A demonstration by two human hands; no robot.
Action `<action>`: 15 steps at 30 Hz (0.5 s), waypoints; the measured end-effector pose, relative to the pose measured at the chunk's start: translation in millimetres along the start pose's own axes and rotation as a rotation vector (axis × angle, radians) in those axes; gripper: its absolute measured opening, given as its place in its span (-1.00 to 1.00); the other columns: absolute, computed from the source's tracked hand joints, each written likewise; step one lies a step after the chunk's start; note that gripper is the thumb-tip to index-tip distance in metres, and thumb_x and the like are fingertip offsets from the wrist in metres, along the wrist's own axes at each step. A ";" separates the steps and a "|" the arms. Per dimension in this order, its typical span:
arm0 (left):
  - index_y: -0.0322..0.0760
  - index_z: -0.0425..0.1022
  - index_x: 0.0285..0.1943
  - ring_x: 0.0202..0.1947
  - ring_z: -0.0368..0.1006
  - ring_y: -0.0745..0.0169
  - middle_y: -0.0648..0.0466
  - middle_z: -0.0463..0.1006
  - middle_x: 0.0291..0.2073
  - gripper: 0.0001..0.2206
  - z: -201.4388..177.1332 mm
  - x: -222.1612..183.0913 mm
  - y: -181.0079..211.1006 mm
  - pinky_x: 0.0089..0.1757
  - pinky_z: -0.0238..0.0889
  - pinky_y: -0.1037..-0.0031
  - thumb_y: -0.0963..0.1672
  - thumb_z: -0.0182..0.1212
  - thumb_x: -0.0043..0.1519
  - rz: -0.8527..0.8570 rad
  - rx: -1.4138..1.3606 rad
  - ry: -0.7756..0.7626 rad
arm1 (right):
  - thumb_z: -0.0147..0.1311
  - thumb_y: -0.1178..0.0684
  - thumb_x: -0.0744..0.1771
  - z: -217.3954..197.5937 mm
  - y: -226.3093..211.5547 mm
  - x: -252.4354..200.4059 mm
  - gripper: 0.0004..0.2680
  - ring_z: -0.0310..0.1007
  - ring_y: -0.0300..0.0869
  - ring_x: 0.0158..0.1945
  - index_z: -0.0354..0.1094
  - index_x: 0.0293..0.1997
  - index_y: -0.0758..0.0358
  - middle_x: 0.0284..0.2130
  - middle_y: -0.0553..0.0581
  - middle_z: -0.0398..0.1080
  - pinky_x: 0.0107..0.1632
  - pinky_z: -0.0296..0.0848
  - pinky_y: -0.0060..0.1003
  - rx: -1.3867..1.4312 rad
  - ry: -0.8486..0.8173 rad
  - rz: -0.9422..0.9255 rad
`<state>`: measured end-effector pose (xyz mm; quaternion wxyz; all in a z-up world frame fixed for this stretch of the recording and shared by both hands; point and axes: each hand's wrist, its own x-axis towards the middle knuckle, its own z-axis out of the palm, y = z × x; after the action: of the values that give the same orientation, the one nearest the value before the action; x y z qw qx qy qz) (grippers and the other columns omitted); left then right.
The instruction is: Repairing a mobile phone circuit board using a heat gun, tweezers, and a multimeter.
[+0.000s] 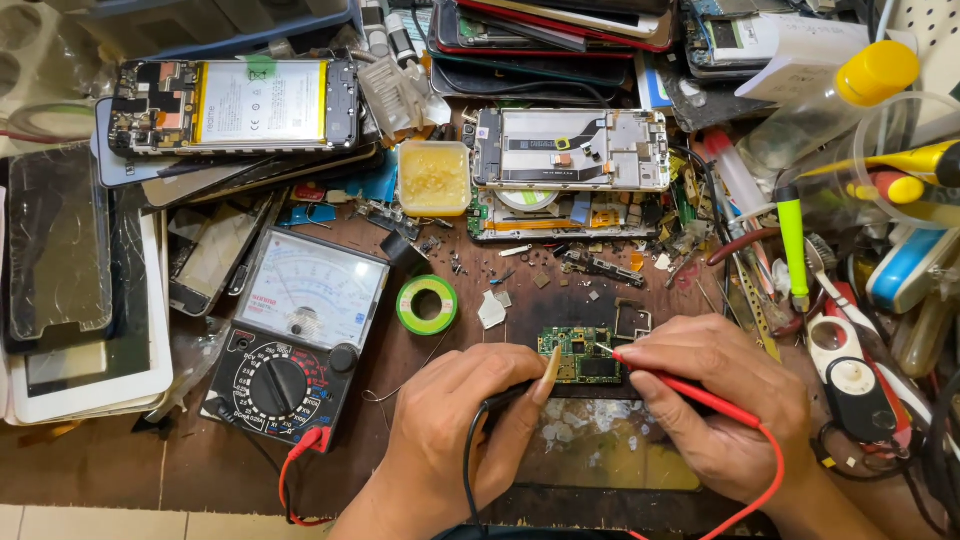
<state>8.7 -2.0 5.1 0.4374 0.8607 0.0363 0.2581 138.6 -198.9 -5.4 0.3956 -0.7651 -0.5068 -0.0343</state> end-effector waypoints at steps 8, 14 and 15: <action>-0.25 0.49 -0.17 -0.29 0.62 0.22 0.12 0.65 -0.24 -0.98 5.0 -1.4 -5.2 -0.27 0.32 0.49 -0.20 0.16 0.29 0.008 -0.025 -0.038 | 0.04 0.12 0.33 0.2 -5.3 7.7 -0.90 0.57 -0.09 -0.25 0.49 -0.25 0.26 -0.33 0.05 0.56 -0.01 0.50 -0.19 0.022 0.026 0.067; -0.25 0.49 -0.18 -0.28 0.63 0.24 0.13 0.66 -0.24 -0.97 4.7 -1.3 -6.0 -0.29 0.30 0.50 -0.19 0.16 0.31 0.011 -0.011 -0.044 | 0.02 0.12 0.34 1.1 -6.7 9.0 -0.88 0.59 -0.08 -0.24 0.50 -0.25 0.28 -0.32 0.06 0.57 -0.03 0.54 -0.25 0.046 0.021 0.089; -0.25 0.49 -0.17 -0.27 0.63 0.22 0.12 0.66 -0.23 -0.97 4.3 -1.4 -6.2 -0.28 0.31 0.49 -0.20 0.16 0.30 0.012 -0.016 -0.052 | 0.03 0.13 0.33 1.5 -6.1 8.8 -0.89 0.58 -0.08 -0.25 0.50 -0.26 0.28 -0.34 0.06 0.57 -0.02 0.54 -0.24 0.041 0.034 0.094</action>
<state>10.5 -1.8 -2.3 0.4433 0.8639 0.0178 0.2385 137.5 -190.2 1.0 0.4208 -0.7792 -0.4641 -0.0185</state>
